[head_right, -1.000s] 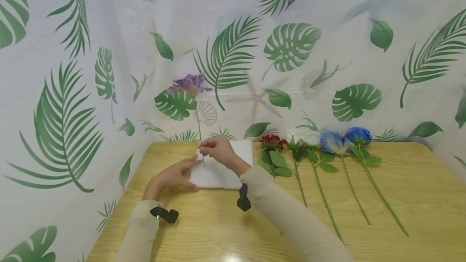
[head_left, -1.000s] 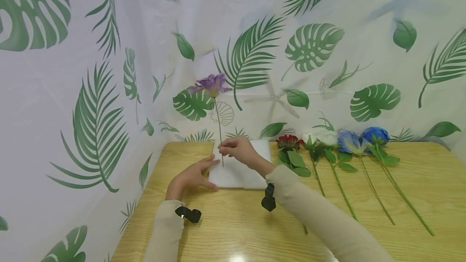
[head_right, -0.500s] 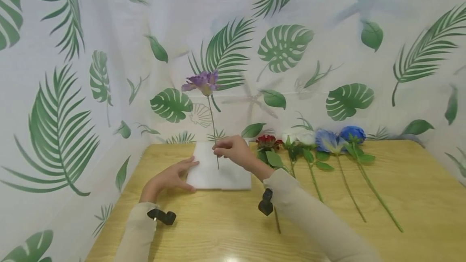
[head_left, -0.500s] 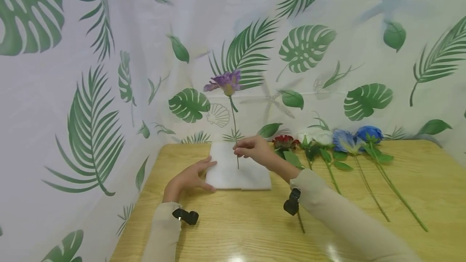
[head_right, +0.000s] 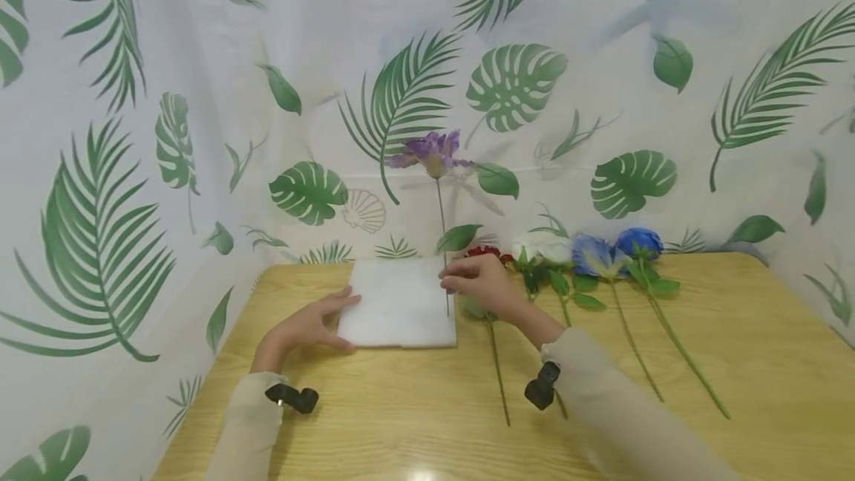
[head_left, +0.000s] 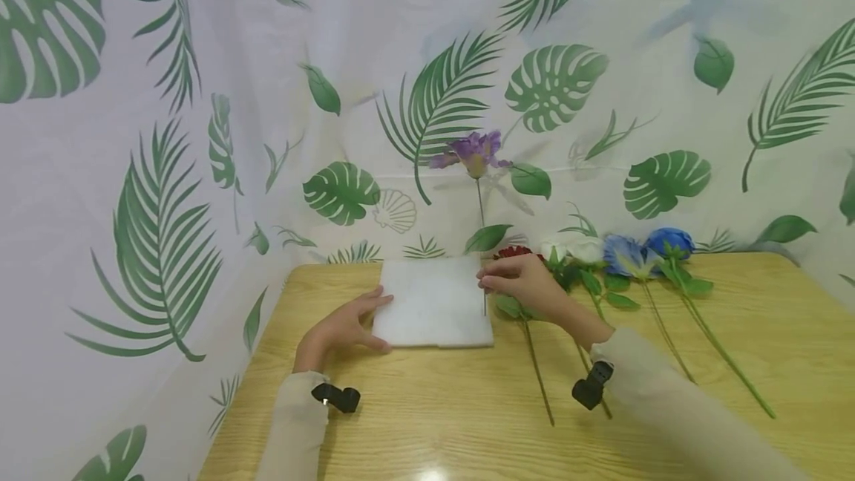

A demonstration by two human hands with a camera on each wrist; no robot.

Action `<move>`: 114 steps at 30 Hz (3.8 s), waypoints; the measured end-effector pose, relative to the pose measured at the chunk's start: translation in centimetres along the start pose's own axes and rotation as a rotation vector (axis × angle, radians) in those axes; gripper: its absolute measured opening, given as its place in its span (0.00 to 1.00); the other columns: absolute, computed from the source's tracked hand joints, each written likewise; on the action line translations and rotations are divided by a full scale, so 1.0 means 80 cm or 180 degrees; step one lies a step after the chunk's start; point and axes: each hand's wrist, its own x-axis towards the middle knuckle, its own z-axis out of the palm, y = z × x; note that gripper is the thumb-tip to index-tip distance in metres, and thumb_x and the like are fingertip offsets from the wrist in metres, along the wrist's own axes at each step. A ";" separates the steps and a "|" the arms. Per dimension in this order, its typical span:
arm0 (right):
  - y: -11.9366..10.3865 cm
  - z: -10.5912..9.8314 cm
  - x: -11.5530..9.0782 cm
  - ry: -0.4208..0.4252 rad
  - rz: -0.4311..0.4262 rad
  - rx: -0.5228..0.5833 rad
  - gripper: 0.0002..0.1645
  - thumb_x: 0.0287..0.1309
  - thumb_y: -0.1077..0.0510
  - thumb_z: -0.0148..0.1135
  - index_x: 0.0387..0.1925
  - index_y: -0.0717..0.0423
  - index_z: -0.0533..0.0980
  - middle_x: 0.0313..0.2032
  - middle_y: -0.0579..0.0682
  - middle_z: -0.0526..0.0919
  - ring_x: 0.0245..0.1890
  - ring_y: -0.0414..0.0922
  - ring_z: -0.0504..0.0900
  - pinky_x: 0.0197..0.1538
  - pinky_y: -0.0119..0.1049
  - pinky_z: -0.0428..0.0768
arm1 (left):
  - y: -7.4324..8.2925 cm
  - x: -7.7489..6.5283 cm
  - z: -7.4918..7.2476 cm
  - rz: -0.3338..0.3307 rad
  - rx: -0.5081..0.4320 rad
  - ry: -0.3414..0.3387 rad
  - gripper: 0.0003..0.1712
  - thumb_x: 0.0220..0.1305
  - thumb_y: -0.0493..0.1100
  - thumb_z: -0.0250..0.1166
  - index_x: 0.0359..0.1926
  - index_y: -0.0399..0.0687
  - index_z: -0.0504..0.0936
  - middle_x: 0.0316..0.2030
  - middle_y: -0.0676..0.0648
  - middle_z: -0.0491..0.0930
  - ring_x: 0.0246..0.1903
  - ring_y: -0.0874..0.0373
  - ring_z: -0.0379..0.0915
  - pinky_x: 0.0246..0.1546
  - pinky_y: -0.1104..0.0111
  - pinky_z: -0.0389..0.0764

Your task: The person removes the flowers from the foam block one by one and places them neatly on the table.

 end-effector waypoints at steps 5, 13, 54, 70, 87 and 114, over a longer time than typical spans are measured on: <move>0.011 -0.027 -0.021 0.0063 0.0171 -0.0141 0.17 0.69 0.59 0.63 0.52 0.68 0.83 0.47 0.65 0.88 0.44 0.45 0.89 0.50 0.44 0.88 | 0.000 0.000 0.000 -0.0010 -0.0004 -0.0008 0.55 0.50 0.47 0.83 0.77 0.51 0.65 0.81 0.43 0.48 0.81 0.41 0.41 0.79 0.46 0.48; 0.022 -0.056 -0.048 0.0122 0.0257 -0.0268 0.19 0.69 0.59 0.63 0.54 0.70 0.81 0.47 0.64 0.88 0.43 0.40 0.89 0.49 0.43 0.88 | 0.000 0.000 0.000 -0.0052 0.0036 -0.0013 0.56 0.49 0.48 0.83 0.77 0.52 0.64 0.81 0.44 0.48 0.81 0.42 0.41 0.79 0.46 0.48; 0.071 -0.282 -0.191 0.0129 0.0814 -0.0873 0.22 0.74 0.60 0.57 0.60 0.72 0.76 0.43 0.28 0.87 0.43 0.28 0.86 0.44 0.26 0.85 | 0.005 -0.002 0.000 -0.0020 0.0051 -0.0034 0.56 0.50 0.47 0.82 0.77 0.50 0.64 0.82 0.42 0.47 0.81 0.40 0.41 0.79 0.45 0.47; 0.098 -0.330 -0.241 0.0447 0.0995 -0.1264 0.24 0.72 0.56 0.61 0.60 0.70 0.77 0.40 0.29 0.88 0.38 0.29 0.87 0.40 0.29 0.87 | 0.005 -0.003 0.000 -0.0017 0.0022 -0.0029 0.57 0.49 0.47 0.83 0.77 0.50 0.63 0.81 0.41 0.47 0.81 0.40 0.40 0.79 0.45 0.47; 0.123 -0.352 -0.268 0.0267 0.1632 -0.1575 0.33 0.73 0.51 0.60 0.60 0.80 0.72 0.47 0.68 0.87 0.33 0.33 0.86 0.40 0.39 0.89 | 0.005 -0.005 0.000 0.0017 0.0019 -0.0011 0.56 0.50 0.46 0.82 0.77 0.47 0.63 0.81 0.39 0.47 0.80 0.38 0.41 0.79 0.44 0.47; 0.147 -0.344 -0.273 -0.0053 0.1826 -0.1206 0.29 0.70 0.56 0.63 0.57 0.80 0.74 0.47 0.66 0.88 0.36 0.37 0.89 0.44 0.41 0.89 | 0.002 -0.002 0.001 0.0002 0.0048 -0.0001 0.57 0.50 0.47 0.82 0.77 0.48 0.63 0.81 0.40 0.48 0.80 0.38 0.41 0.79 0.44 0.48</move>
